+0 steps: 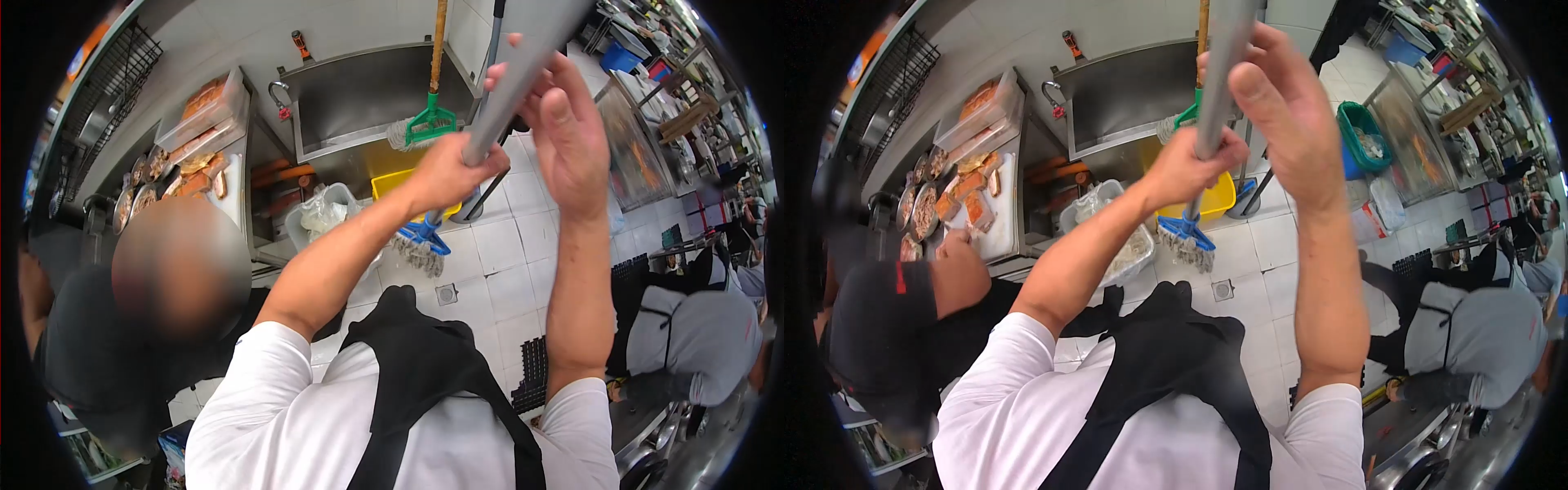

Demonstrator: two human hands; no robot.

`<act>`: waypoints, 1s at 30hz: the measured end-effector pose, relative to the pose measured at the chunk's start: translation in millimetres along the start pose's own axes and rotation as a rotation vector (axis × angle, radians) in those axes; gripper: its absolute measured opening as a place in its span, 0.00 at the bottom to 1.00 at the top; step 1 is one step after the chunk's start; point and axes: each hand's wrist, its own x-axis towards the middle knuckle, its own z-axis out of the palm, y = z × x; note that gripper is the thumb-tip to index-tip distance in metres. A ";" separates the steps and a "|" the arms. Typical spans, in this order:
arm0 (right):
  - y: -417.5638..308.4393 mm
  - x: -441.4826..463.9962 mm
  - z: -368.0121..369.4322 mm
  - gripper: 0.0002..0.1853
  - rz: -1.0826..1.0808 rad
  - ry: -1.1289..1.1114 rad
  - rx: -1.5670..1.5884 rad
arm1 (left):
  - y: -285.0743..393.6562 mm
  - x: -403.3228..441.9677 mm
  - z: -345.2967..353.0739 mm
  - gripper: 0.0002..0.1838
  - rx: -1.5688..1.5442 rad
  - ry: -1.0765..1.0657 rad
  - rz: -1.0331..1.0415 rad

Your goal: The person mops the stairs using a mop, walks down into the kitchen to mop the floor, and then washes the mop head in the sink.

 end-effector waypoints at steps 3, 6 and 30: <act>18.2 -3.9 -55.7 0.32 0.146 -0.012 -0.110 | 6.1 31.4 -35.4 0.11 -0.048 0.105 -0.097; 57.3 -36.5 -106.8 0.24 0.438 0.074 -0.123 | -0.3 52.9 -72.8 0.10 -0.031 0.187 -0.061; 352.1 -226.6 -195.4 0.17 1.154 -0.401 -0.292 | -85.6 65.4 -53.8 0.09 0.063 0.646 -0.229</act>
